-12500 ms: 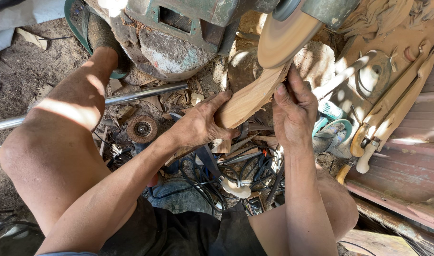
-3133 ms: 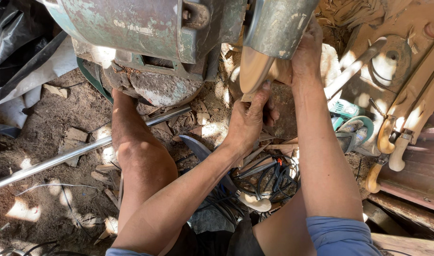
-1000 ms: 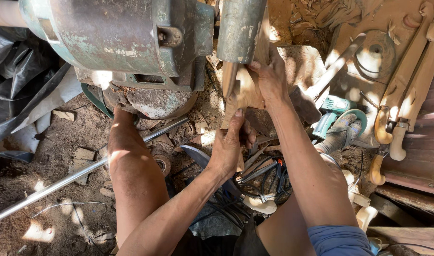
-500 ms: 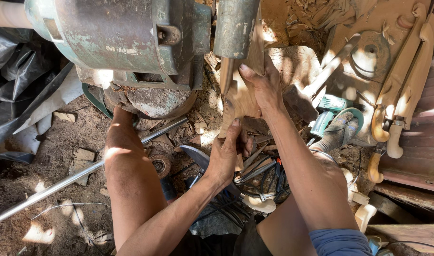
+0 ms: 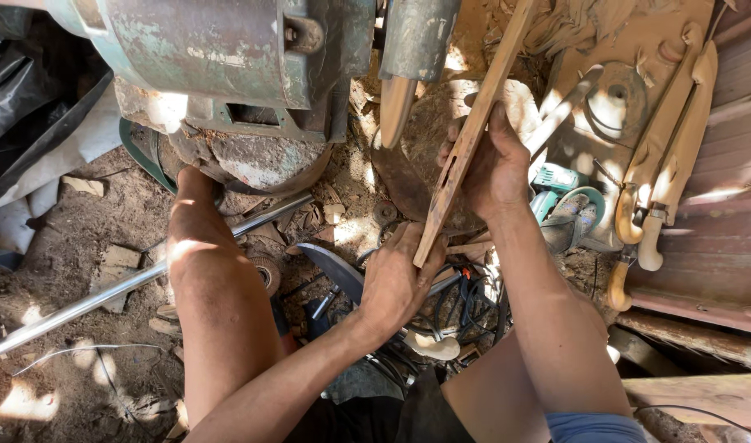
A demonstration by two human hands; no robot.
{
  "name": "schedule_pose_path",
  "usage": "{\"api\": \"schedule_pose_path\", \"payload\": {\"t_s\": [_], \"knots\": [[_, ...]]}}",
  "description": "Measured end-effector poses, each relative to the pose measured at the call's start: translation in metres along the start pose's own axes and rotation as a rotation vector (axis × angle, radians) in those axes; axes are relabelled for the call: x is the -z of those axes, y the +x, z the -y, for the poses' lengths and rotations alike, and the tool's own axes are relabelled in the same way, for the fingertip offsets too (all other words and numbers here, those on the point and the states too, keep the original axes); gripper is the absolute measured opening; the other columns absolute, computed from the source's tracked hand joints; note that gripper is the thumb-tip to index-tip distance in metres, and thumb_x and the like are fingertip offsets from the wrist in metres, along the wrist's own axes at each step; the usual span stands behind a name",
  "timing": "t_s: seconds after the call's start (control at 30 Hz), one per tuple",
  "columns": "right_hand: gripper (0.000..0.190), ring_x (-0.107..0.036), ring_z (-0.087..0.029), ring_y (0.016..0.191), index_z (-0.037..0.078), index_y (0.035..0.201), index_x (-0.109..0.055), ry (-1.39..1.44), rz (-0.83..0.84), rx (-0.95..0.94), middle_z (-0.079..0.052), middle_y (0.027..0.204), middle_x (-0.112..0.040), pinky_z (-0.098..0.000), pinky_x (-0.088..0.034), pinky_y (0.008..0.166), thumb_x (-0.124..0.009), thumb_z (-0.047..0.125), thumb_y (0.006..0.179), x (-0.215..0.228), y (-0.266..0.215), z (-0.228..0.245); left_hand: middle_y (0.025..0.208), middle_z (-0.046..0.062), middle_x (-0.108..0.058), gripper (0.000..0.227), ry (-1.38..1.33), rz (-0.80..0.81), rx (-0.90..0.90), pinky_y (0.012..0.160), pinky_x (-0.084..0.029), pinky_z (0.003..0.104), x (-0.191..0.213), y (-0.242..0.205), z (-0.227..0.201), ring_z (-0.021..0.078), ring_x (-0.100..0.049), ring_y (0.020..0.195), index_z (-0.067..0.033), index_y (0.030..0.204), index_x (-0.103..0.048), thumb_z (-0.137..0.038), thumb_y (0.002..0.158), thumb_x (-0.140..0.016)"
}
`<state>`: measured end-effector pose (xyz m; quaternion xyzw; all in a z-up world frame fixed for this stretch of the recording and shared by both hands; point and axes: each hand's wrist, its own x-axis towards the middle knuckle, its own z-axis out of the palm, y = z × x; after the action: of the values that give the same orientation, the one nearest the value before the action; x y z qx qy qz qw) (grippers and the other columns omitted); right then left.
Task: The person holds a curved wooden piece against a rotating grinding wheel to smooth and shape its edges. They rotate and reposition the wood repeatedly to grind different sides and contours.
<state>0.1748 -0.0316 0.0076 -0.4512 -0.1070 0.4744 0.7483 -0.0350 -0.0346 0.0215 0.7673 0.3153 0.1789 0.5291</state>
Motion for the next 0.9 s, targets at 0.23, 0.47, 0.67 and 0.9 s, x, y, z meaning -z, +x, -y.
{"api": "schedule_pose_path", "payload": {"t_s": [0.23, 0.47, 0.67, 0.9], "knots": [[0.049, -0.063, -0.022, 0.085, 0.012, 0.130, -0.063, 0.044, 0.047, 0.049, -0.008, 0.092, -0.064, -0.0411, -0.052, 0.075, -0.063, 0.051, 0.101, 0.006, 0.007, -0.005, 0.087, 0.016, -0.067, 0.027, 0.098, -0.007, 0.003, 0.059, -0.060, 0.046, 0.000, 0.008, -0.005, 0.0295, -0.070, 0.069, 0.0017, 0.100, -0.064, -0.025, 0.099, -0.062], [0.054, -0.068, -0.017, 0.099, 0.014, 0.139, -0.055, -0.233, 0.069, 0.219, -0.005, 0.115, -0.066, -0.0344, -0.059, 0.085, -0.076, 0.040, 0.096, 0.013, 0.033, -0.007, 0.081, 0.021, -0.075, 0.046, -0.256, 0.121, 0.197, 0.063, -0.060, 0.040, 0.006, 0.028, -0.003, 0.0270, -0.074, 0.065, -0.0009, 0.121, -0.067, -0.042, 0.102, -0.056], [0.065, -0.068, -0.019, 0.079, 0.000, 0.140, -0.056, -0.019, 0.029, 0.139, -0.010, 0.095, -0.065, -0.0313, -0.061, 0.066, -0.058, 0.055, 0.105, 0.031, 0.055, -0.025, 0.097, 0.018, -0.069, 0.053, -0.088, 0.030, -0.047, 0.069, -0.060, 0.044, 0.000, 0.034, 0.000, 0.0294, -0.074, 0.080, 0.0015, 0.118, -0.063, -0.047, 0.098, -0.065], [0.050, -0.061, -0.013, 0.079, 0.006, 0.150, -0.046, 0.587, 0.549, 0.147, -0.006, 0.089, -0.057, -0.0242, -0.054, 0.071, -0.054, 0.030, 0.107, 0.034, 0.037, -0.021, 0.129, 0.023, -0.050, 0.067, 0.208, -0.099, -0.620, 0.085, -0.060, 0.045, -0.009, 0.027, -0.013, 0.0362, -0.066, 0.107, -0.0092, 0.137, -0.054, -0.035, 0.081, -0.080]]}}
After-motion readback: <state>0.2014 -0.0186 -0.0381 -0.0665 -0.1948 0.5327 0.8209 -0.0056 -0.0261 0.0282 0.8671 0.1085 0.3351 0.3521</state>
